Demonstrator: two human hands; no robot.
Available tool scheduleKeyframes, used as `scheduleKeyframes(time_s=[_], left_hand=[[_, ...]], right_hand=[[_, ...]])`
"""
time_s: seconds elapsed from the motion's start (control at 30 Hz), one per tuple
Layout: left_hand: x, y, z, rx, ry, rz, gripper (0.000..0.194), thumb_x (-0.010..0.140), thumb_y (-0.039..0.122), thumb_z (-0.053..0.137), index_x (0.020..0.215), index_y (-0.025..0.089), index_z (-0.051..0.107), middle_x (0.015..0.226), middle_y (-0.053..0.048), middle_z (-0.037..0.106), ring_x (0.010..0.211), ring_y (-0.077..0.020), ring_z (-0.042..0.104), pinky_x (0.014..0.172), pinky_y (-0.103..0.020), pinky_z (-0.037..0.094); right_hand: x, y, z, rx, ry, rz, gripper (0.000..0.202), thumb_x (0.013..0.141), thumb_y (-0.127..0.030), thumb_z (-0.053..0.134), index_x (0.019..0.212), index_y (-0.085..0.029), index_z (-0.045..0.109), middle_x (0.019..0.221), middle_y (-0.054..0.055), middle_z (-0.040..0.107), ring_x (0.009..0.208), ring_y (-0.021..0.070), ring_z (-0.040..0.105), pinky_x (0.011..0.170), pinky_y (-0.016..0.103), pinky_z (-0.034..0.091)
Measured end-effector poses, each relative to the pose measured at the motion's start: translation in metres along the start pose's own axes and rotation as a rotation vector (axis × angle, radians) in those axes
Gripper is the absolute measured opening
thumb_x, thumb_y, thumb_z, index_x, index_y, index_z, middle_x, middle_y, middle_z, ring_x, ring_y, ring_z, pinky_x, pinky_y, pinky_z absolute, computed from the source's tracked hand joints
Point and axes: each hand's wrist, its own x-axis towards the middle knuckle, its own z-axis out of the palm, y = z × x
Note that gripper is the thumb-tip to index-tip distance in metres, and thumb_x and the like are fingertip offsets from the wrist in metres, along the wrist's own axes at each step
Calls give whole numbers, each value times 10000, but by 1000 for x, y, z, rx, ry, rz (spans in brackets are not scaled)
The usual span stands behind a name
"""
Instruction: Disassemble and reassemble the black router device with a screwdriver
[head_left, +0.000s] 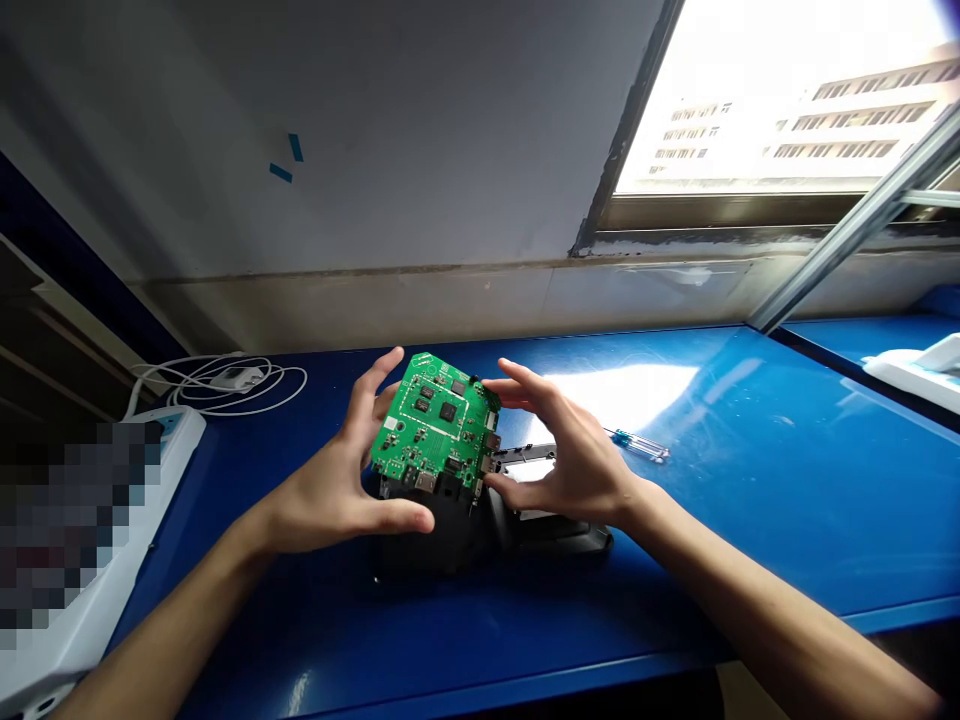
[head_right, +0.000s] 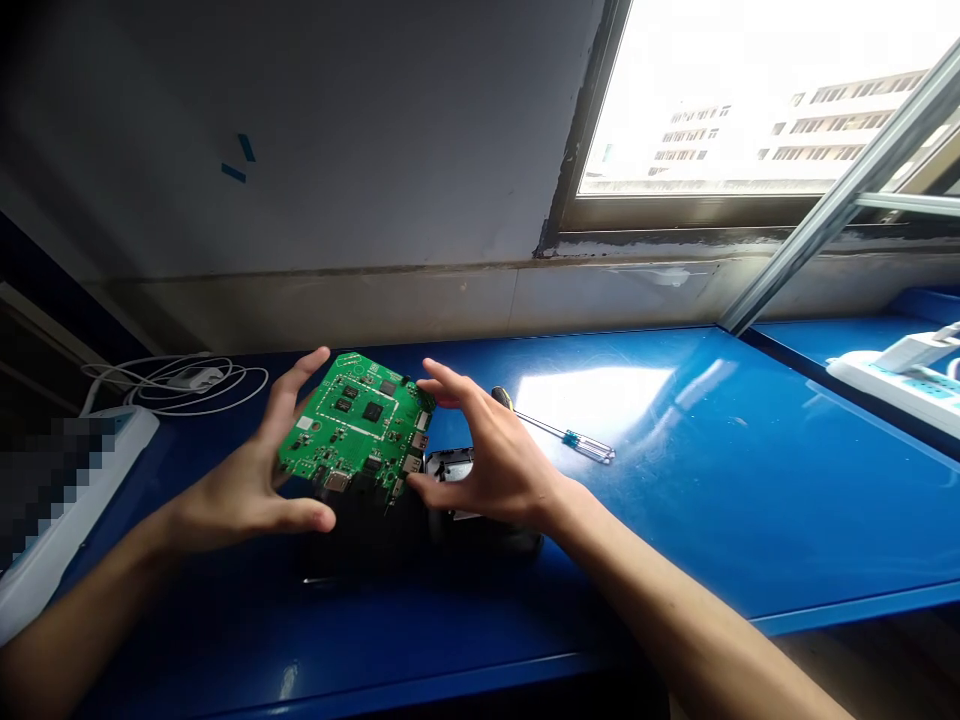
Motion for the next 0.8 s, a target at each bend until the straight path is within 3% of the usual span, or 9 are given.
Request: scheduleKeyframes(time_s=[0.1, 0.2, 0.37, 0.6, 0.8], left_hand=[[-21, -15, -1, 311, 119, 26, 1192, 727, 743, 815, 1620, 449, 81, 1673, -131, 295, 1529, -487, 307, 1207, -729, 308], [-43, -30, 3, 549, 97, 67, 1214, 670, 898, 704, 1618, 465, 81, 1671, -123, 294, 1510, -520, 301, 1185, -772, 300], [-52, -38, 8, 696, 46, 63, 1465, 574, 802, 857, 1625, 407, -84, 1632, -174, 291, 1473, -541, 341, 1142, -739, 412], [-45, -34, 7, 766, -123, -59, 1492, 644, 792, 822, 1561, 419, -294, 1619, -228, 267, 1475, -603, 310, 1102, -877, 288], [-45, -44, 7, 620, -44, -110, 1468, 665, 690, 870, 1571, 439, -257, 1698, -207, 156, 1503, -560, 308, 1141, -815, 313]], right_hand=[[1, 3, -2, -113, 39, -8, 990, 752, -261, 819, 1591, -235, 294, 1422, 171, 658, 1268, 329, 684, 1035, 513, 609], [1, 5, -2, -162, 17, -41, 970, 762, -248, 811, 1582, -238, 293, 1437, 167, 653, 1294, 328, 672, 1045, 513, 605], [0, 4, -1, -159, -20, -78, 938, 789, -233, 799, 1579, -237, 293, 1468, 156, 632, 1337, 293, 644, 1082, 469, 591], [-1, 2, -4, -139, -137, -73, 947, 775, -233, 826, 1570, -217, 312, 1457, 154, 637, 1321, 286, 650, 1081, 447, 593], [-2, -5, -7, -149, -216, -36, 931, 795, -219, 801, 1578, -217, 297, 1501, 144, 607, 1343, 271, 640, 1088, 418, 586]])
